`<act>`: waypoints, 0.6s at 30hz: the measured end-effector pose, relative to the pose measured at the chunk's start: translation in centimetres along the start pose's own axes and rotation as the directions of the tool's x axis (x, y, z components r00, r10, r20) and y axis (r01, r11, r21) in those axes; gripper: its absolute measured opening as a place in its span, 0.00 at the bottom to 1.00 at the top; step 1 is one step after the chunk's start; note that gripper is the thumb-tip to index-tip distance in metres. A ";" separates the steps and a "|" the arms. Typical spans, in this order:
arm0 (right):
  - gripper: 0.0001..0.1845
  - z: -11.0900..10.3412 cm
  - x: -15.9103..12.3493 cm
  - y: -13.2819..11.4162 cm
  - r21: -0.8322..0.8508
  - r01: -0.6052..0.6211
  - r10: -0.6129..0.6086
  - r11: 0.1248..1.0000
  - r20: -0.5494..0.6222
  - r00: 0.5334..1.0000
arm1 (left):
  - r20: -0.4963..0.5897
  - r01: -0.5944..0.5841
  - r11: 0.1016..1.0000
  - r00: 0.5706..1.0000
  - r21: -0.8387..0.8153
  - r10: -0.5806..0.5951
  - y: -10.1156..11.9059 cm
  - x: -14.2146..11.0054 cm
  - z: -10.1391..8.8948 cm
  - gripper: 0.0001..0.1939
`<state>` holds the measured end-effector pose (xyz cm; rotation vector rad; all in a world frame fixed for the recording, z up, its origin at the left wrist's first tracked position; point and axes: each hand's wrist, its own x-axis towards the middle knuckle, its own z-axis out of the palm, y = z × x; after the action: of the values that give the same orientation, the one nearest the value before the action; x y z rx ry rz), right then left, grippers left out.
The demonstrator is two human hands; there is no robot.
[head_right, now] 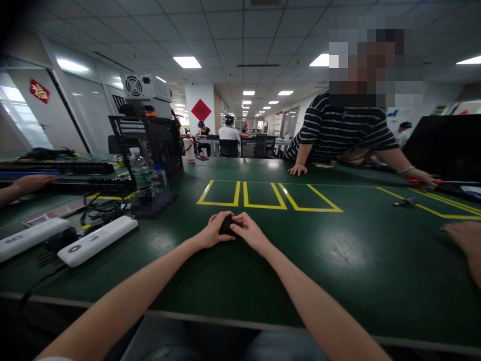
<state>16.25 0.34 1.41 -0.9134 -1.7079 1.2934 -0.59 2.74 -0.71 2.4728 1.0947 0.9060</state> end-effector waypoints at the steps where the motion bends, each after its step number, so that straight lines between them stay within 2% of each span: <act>1: 0.12 0.0 0.1 0.2 -0.003 0.008 -0.008 1.000 -0.009 1.000 | 0.001 0.000 1.000 1.000 0.000 0.000 0.0 0.0 0.0 0.32; 9: 0.17 -0.1 0.4 0.7 0.011 -0.006 0.006 1.000 -0.025 1.000 | -0.008 -0.038 0.999 0.999 -0.003 0.038 0.0 -0.1 0.0 0.31; 14: 0.15 -0.1 0.3 0.6 0.058 0.068 -0.069 0.996 0.012 0.998 | -0.017 -0.042 0.999 0.999 0.000 0.042 0.0 -0.1 0.0 0.32; 18: 0.11 -0.1 0.3 0.8 0.006 0.061 -0.061 0.998 -0.047 0.997 | -0.011 -0.041 0.999 0.999 -0.003 0.041 0.1 -0.1 -0.1 0.31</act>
<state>16.25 0.82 0.66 -0.8745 -1.6810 1.2281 -0.68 2.56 -0.62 2.4989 1.0489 0.9334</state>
